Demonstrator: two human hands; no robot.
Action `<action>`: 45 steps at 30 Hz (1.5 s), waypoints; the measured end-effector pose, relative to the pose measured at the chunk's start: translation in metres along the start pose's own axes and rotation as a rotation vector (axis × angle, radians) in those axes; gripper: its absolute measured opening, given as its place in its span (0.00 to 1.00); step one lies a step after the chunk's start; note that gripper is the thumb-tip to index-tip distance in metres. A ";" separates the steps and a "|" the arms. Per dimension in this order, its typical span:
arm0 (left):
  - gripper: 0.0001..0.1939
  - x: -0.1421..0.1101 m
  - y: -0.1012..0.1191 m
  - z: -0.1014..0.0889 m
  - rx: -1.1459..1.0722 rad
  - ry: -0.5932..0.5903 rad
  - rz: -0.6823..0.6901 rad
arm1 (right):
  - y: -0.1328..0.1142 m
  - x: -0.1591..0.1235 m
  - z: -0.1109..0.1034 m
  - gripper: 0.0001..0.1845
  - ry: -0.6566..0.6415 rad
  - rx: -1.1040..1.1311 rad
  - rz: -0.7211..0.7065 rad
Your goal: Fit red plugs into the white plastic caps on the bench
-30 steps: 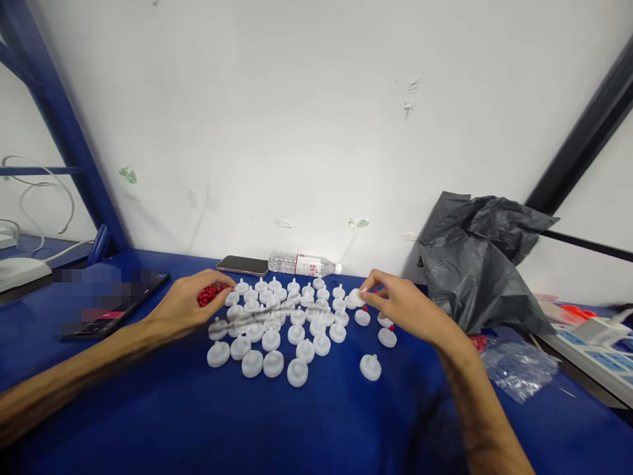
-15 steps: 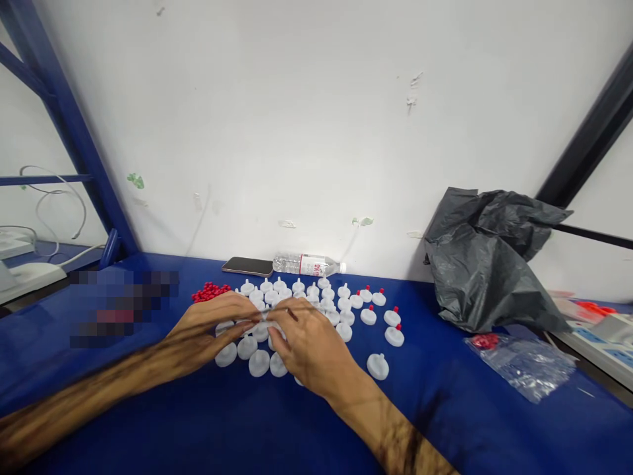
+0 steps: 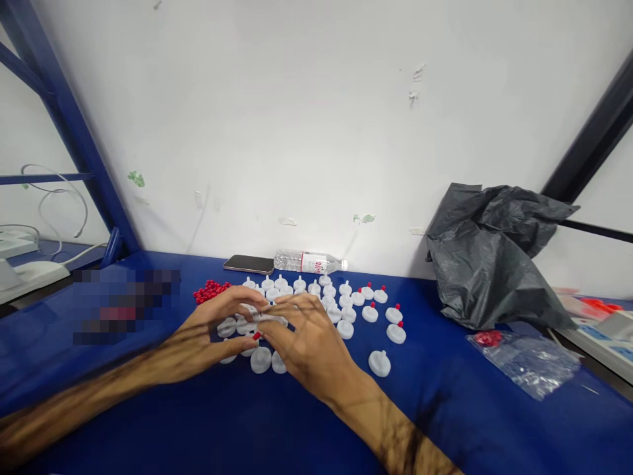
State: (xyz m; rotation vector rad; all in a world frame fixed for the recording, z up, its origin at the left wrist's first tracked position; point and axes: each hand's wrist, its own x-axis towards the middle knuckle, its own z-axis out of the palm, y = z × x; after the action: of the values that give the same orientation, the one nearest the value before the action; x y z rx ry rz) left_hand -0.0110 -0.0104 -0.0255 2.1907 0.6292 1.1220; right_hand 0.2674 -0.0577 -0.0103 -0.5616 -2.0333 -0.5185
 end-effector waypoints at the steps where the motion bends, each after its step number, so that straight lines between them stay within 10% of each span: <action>1: 0.32 0.000 0.004 0.000 -0.062 -0.040 -0.040 | -0.001 0.000 0.000 0.15 0.003 -0.006 -0.014; 13: 0.17 0.010 0.039 -0.002 -0.429 -0.260 -0.286 | -0.015 0.000 -0.002 0.22 -0.051 -0.038 -0.055; 23: 0.28 0.007 0.013 -0.012 -0.151 -0.126 -0.065 | 0.003 0.010 -0.019 0.12 -0.093 -0.063 -0.023; 28: 0.21 0.013 -0.018 -0.032 0.470 0.163 -0.009 | 0.054 0.013 -0.070 0.07 -0.368 -0.108 0.352; 33: 0.22 0.022 -0.042 -0.059 0.822 0.081 -0.172 | 0.088 0.018 -0.122 0.07 -0.783 -0.047 0.891; 45: 0.12 0.023 -0.055 -0.074 0.864 0.072 -0.234 | 0.111 -0.018 -0.136 0.03 -0.926 0.293 1.106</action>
State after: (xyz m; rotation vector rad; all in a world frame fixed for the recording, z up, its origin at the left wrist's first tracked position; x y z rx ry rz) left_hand -0.0682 0.0644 -0.0163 2.6540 1.5865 0.8895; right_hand 0.4315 -0.0486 0.0539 -1.7821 -2.0986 0.8292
